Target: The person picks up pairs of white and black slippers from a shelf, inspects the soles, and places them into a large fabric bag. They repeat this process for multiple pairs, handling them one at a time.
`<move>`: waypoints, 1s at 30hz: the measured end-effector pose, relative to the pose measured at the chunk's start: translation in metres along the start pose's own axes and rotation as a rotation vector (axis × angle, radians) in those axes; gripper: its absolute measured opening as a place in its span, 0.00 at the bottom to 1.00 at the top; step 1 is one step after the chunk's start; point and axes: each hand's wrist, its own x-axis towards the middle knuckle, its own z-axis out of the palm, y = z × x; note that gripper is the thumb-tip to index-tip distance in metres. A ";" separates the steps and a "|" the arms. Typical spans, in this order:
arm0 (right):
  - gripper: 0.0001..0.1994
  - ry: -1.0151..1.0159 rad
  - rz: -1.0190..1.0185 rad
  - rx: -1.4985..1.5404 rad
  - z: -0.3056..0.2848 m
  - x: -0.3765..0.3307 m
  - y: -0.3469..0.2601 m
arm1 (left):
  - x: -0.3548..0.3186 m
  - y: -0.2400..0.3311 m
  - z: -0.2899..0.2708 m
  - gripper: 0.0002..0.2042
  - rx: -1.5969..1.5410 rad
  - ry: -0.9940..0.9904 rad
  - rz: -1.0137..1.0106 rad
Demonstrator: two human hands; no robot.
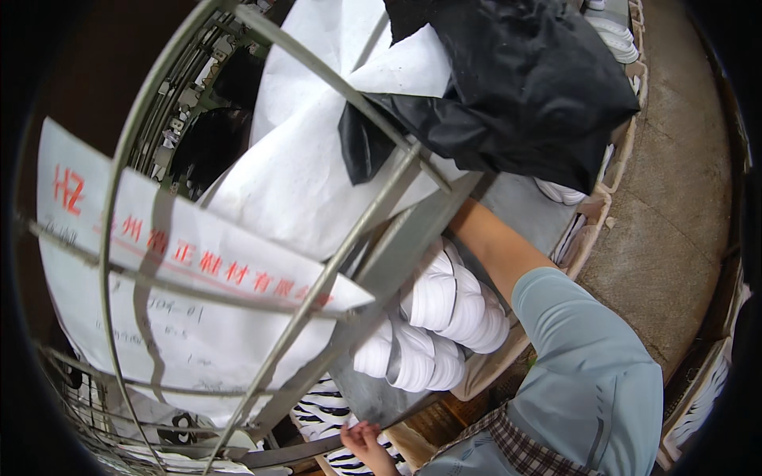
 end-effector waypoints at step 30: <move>0.40 -0.068 -0.216 -0.077 -0.381 -0.566 -0.003 | -0.176 0.138 0.316 0.36 -0.907 -0.974 -0.620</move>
